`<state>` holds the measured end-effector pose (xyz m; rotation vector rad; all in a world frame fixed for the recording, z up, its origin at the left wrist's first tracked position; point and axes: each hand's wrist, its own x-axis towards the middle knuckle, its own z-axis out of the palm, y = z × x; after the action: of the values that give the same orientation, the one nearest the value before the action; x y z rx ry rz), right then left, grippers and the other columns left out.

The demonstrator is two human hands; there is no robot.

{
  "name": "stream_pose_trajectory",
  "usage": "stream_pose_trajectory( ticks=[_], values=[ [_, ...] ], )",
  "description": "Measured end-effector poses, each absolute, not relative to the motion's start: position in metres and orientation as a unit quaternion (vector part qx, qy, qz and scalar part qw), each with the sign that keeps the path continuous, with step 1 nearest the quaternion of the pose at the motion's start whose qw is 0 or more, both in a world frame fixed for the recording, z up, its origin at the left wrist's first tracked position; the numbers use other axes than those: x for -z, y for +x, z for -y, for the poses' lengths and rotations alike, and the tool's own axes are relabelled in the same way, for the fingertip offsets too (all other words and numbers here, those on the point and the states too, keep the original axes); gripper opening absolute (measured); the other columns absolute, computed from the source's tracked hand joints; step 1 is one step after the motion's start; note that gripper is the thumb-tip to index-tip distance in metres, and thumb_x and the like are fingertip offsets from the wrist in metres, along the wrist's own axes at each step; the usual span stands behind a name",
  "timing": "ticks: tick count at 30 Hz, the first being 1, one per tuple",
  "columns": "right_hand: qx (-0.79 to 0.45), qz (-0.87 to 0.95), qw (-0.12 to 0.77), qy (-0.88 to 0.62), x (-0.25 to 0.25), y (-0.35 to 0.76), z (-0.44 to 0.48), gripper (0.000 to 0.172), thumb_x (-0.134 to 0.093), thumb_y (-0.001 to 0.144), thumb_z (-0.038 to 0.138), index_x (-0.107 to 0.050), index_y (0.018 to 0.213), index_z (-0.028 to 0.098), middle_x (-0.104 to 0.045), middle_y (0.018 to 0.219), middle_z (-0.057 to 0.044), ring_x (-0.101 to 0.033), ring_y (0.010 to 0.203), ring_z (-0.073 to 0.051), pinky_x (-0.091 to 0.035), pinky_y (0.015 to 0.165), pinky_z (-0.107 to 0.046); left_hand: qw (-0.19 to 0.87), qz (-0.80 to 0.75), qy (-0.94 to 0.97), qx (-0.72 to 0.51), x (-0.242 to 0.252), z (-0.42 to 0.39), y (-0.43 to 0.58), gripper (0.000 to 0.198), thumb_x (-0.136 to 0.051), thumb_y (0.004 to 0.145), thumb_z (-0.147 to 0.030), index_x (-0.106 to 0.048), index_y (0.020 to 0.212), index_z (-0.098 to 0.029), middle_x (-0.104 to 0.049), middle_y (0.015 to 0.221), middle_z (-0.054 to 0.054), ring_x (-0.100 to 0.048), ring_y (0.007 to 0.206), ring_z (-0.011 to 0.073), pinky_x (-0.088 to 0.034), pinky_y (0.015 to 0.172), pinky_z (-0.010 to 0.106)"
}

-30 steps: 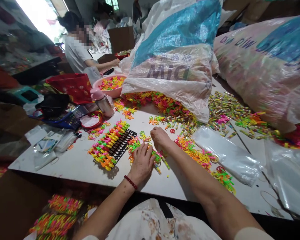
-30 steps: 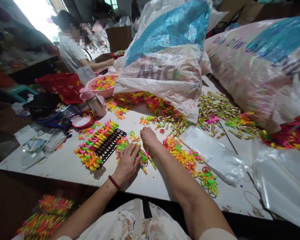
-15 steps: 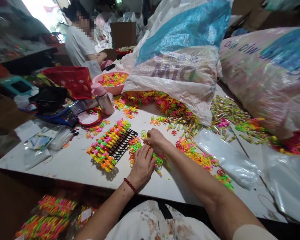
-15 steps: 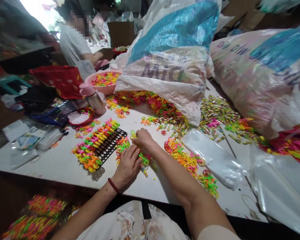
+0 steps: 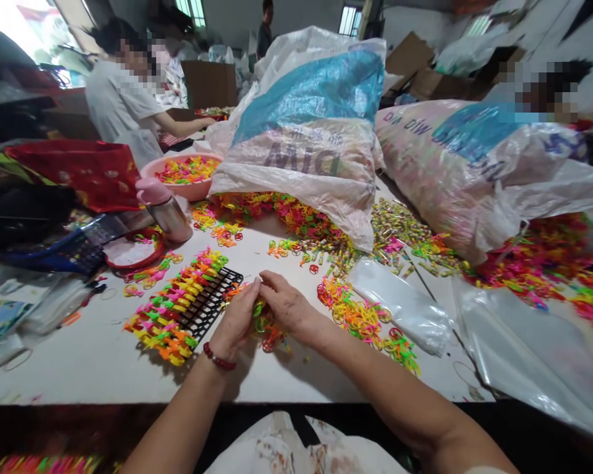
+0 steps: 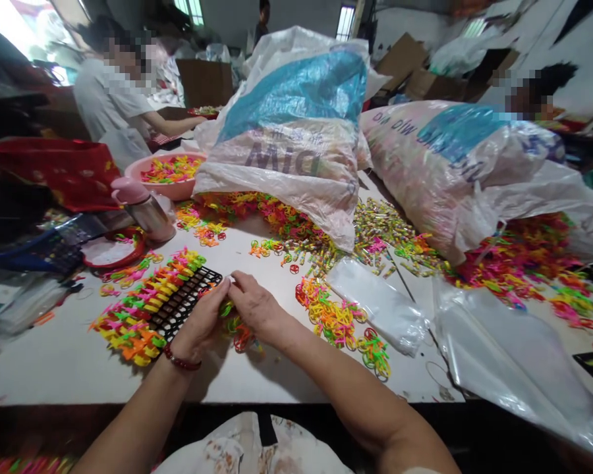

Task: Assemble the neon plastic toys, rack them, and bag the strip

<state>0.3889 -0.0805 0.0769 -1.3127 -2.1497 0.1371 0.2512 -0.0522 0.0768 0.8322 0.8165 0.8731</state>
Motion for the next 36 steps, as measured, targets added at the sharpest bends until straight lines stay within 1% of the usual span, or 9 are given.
stream_pose_trajectory(
  ticks=[2,4,7,10,14,21,26,30,36],
  values=[
    [-0.086,0.796,0.318,-0.509,-0.075,0.394,0.077,0.062,-0.055,0.081,0.009,-0.04,0.142,0.012,-0.04,0.145,-0.02,-0.043,0.131,-0.026,-0.046,0.103,-0.039,0.764,-0.359,0.347,-0.409,-0.074,0.051,0.258,0.039,-0.079,0.067,-0.045,-0.067,0.087,-0.015,-0.068,0.08,0.001,-0.06,0.066,0.0109,-0.047,0.06,0.022],
    [-0.113,0.78,0.331,-0.519,-0.075,0.401,0.072,0.069,-0.055,0.078,0.007,-0.038,0.144,0.013,-0.041,0.144,-0.02,-0.044,0.13,-0.025,-0.045,0.104,-0.04,0.77,-0.356,0.322,-0.42,-0.07,0.051,0.263,0.036,-0.084,0.062,-0.037,-0.065,0.082,-0.014,-0.067,0.076,0.0,-0.06,0.064,0.0096,-0.048,0.061,0.021],
    [-0.133,0.783,0.33,-0.51,-0.077,0.412,0.064,0.056,-0.052,0.08,0.007,-0.048,0.136,0.014,-0.057,0.124,-0.015,-0.057,0.114,-0.021,-0.049,0.097,-0.036,0.784,-0.352,0.291,-0.422,-0.069,0.051,0.267,0.032,-0.084,0.06,-0.027,-0.065,0.082,-0.013,-0.067,0.075,0.001,-0.062,0.064,0.0105,-0.05,0.062,0.022],
    [-0.11,0.8,0.295,-0.511,-0.083,0.428,0.054,0.052,-0.055,0.086,0.016,-0.047,0.137,0.014,-0.057,0.126,-0.014,-0.056,0.114,-0.02,-0.047,0.097,-0.034,0.783,-0.364,0.248,-0.441,-0.073,0.049,0.268,0.028,-0.081,0.061,-0.016,-0.065,0.084,-0.013,-0.067,0.075,0.001,-0.061,0.062,0.0087,-0.05,0.06,0.02],
    [-0.05,0.746,0.065,-0.661,-0.092,0.47,0.029,0.033,-0.05,0.091,0.016,-0.063,0.121,0.019,-0.061,0.119,-0.01,-0.058,0.104,-0.017,-0.045,0.089,-0.026,0.777,-0.378,0.183,-0.47,-0.079,0.048,0.264,0.012,-0.072,0.073,-0.014,-0.064,0.082,-0.012,-0.065,0.072,0.002,-0.059,0.059,0.0076,-0.047,0.053,0.017],
    [-0.031,0.684,-0.008,-0.729,-0.077,0.511,-0.003,0.027,-0.048,0.085,0.008,-0.07,0.101,0.009,-0.061,0.111,-0.021,-0.054,0.105,-0.028,-0.04,0.086,-0.031,0.795,-0.362,0.188,-0.449,-0.079,0.053,0.26,0.014,-0.073,0.072,-0.012,-0.06,0.077,-0.013,-0.064,0.076,0.002,-0.062,0.067,0.0079,-0.051,0.064,0.018],
    [-0.041,0.665,0.043,-0.744,-0.088,0.49,0.009,0.028,-0.045,0.092,0.017,-0.06,0.114,0.009,-0.064,0.107,-0.018,-0.057,0.095,-0.024,-0.041,0.079,-0.03,0.761,-0.398,0.267,-0.438,-0.081,0.06,0.262,0.027,-0.073,0.075,-0.034,-0.054,0.08,-0.015,-0.063,0.068,0.0,-0.059,0.059,0.0089,-0.046,0.056,0.02],
    [-0.206,0.618,0.265,-0.711,-0.093,0.46,0.056,0.029,-0.041,0.097,0.034,-0.063,0.106,0.017,-0.067,0.081,-0.004,-0.059,0.074,-0.017,-0.042,0.069,-0.027,0.719,-0.416,0.313,-0.46,-0.082,0.065,0.268,0.033,-0.069,0.076,-0.043,-0.049,0.088,-0.019,-0.059,0.059,-0.004,-0.054,0.049,0.0085,-0.038,0.047,0.018],
    [-0.424,0.49,0.469,-0.6,-0.069,0.422,0.126,0.035,-0.06,0.084,0.044,-0.068,0.105,0.018,-0.07,0.092,-0.002,-0.06,0.079,-0.014,-0.046,0.071,-0.027,0.739,-0.394,0.324,-0.44,-0.08,0.076,0.282,0.03,-0.068,0.076,-0.04,-0.048,0.083,-0.018,-0.059,0.06,-0.003,-0.05,0.046,0.0065,-0.037,0.047,0.018]
  ],
)
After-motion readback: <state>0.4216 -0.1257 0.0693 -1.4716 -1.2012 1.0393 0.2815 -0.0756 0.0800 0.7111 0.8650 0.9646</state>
